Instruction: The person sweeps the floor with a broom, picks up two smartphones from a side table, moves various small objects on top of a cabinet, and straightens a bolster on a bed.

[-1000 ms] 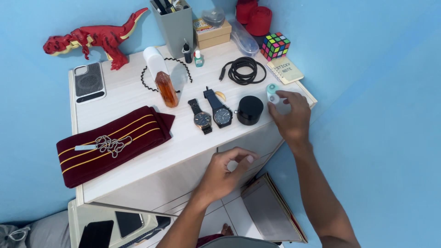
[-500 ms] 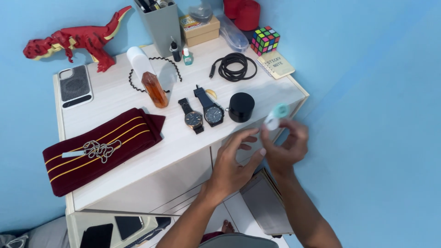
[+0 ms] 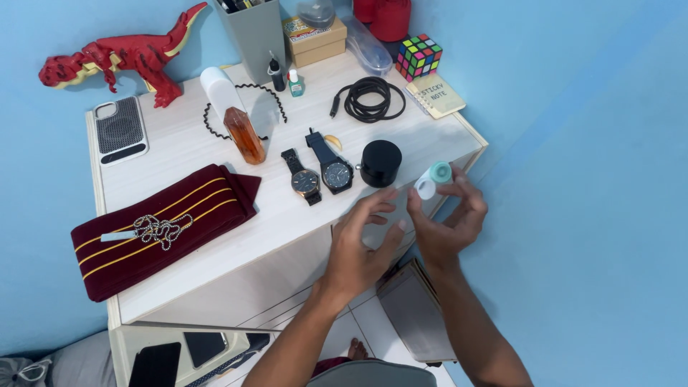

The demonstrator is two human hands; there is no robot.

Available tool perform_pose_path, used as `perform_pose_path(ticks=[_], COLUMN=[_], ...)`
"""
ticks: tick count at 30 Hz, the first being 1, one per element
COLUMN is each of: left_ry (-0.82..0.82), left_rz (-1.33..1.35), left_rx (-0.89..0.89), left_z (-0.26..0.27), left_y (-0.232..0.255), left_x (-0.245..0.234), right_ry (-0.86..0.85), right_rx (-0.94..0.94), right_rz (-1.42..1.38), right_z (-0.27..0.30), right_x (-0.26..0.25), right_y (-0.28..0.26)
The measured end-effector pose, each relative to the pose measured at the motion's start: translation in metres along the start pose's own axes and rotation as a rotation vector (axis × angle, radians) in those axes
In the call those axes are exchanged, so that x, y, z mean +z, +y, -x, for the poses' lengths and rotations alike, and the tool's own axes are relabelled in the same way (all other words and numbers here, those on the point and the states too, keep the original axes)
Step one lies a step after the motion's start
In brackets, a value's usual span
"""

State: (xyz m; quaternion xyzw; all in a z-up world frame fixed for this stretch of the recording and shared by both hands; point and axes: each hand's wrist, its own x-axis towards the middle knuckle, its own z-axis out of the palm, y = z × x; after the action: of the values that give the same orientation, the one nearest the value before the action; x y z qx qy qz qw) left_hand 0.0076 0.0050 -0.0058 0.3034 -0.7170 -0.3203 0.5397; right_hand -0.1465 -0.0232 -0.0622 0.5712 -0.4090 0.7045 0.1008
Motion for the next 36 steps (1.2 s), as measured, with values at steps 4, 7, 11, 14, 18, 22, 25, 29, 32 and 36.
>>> perform_pose_path(ticks=[4,7,11,14,18,22,25,29,32,36], left_ry=[0.089,0.188,0.282,0.349,0.385,0.343,0.318,0.281,0.278,0.264], left_rz=[-0.069,-0.148,-0.286,-0.392,-0.34,-0.273,-0.249,-0.261,-0.29,-0.342], left_rx=[0.077,0.127,0.142,0.144,0.059,0.018,-0.037,-0.073,-0.081,-0.103], left_z=[0.0,-0.003,-0.012,-0.017,-0.019,-0.016,-0.015,-0.017,-0.02,-0.021], left_y=[-0.011,-0.023,-0.03,-0.028,-0.026,-0.029,-0.03,-0.026,-0.022,-0.02], left_x=[-0.011,-0.025,-0.054,-0.071,-0.078,-0.078,-0.079,-0.076,-0.075,-0.076], right_ry=[-0.103,-0.147,-0.213,-0.248,-0.261,-0.308,-0.341,-0.349,-0.318,-0.232], right_rx=[-0.005,0.028,0.09,0.096,0.134,0.233,0.279,0.248,0.157,0.05], right_rz=[0.078,0.169,0.228,0.345,0.464,0.467,0.47,0.511,0.504,0.303], right_z=[-0.015,-0.033,-0.046,-0.051,-0.054,-0.057,-0.059,-0.06,-0.061,-0.058], right_x=[-0.007,-0.009,-0.004,0.009,0.025,0.033,0.034,0.029,0.024,0.015], right_y=[0.012,0.02,0.025,0.031,0.034,0.034,0.034,0.031,0.027,0.015])
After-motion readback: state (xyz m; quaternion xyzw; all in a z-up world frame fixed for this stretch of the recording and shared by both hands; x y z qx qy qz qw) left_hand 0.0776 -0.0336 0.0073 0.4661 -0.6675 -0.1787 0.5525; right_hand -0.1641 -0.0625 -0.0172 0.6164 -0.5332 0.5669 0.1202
